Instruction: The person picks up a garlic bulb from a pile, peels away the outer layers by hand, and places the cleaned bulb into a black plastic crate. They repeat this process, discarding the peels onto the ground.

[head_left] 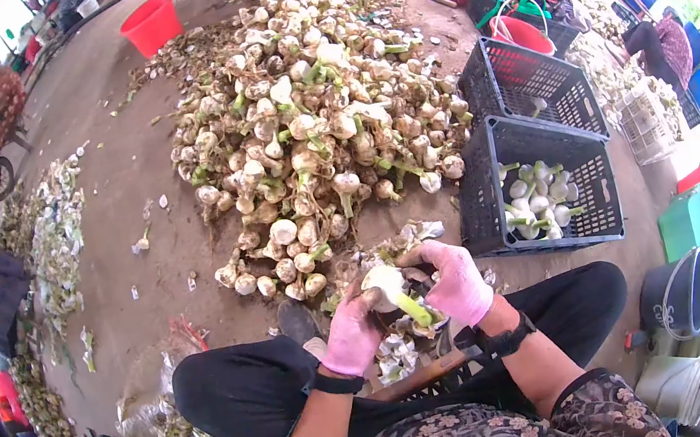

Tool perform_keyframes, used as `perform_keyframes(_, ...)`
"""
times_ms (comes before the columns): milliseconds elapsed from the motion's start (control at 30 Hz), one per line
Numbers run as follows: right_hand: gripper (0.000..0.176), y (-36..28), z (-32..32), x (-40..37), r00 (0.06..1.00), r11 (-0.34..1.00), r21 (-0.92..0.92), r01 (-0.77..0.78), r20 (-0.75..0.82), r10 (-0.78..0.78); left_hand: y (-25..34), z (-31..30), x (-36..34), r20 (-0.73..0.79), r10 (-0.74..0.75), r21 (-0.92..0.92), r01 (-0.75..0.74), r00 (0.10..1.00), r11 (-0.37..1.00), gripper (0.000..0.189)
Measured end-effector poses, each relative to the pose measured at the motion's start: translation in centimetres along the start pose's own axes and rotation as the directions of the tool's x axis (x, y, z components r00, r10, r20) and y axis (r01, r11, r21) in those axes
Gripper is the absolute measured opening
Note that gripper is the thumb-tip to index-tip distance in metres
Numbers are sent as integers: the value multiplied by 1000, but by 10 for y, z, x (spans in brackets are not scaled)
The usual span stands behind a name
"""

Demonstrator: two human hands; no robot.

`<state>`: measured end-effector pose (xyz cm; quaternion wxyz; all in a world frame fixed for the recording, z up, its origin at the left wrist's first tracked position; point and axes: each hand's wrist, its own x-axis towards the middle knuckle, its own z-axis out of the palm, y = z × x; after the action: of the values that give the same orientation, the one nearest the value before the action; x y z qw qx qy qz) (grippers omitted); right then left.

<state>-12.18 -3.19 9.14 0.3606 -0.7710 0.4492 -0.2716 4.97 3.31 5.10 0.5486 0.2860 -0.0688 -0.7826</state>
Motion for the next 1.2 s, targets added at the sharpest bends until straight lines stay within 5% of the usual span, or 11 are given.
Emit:
perform_keyframes(133,28,5,4,10,1000,1000,26,-10,22,10,1,-9,1,33,-180,-89,182,983,979,40)
perform_keyframes(300,23,16,18,9,1000,997,72,-14,20,13,-3,-16,0,79,-51,139,40,996,989,36)
perform_keyframes(400,20,52,34,9,995,994,-51,-99,-29,97,-5,-5,-12,110,-146,132,132,983,982,39)
perform_keyframes(467,19,92,47,7,961,902,-406,-148,155,227,-7,-4,-12,111,-279,119,266,954,957,47)
perform_keyframes(600,30,68,29,-12,998,999,-5,-44,39,44,4,11,-12,136,-177,76,168,975,983,36)
perform_keyframes(733,38,41,-9,-7,899,734,518,-439,252,359,-5,6,-5,-20,0,276,6,1000,961,42)
perform_keyframes(800,39,20,-15,-10,942,820,468,-329,220,253,-4,10,-5,-49,-39,211,49,998,976,47)
perform_keyframes(867,35,10,-14,-8,990,962,268,-46,139,8,-7,15,-1,-50,114,664,-52,992,746,52)
perform_keyframes(1033,27,48,14,-1,927,922,149,-359,-57,370,-8,16,2,9,140,795,-92,990,600,55)
perform_keyframes(1133,32,47,22,-15,828,539,665,-517,228,513,-8,14,5,-69,242,824,-81,968,561,49)
perform_keyframes(1200,45,37,27,-26,824,254,804,-537,435,364,-17,1,12,-75,302,877,-82,950,474,52)
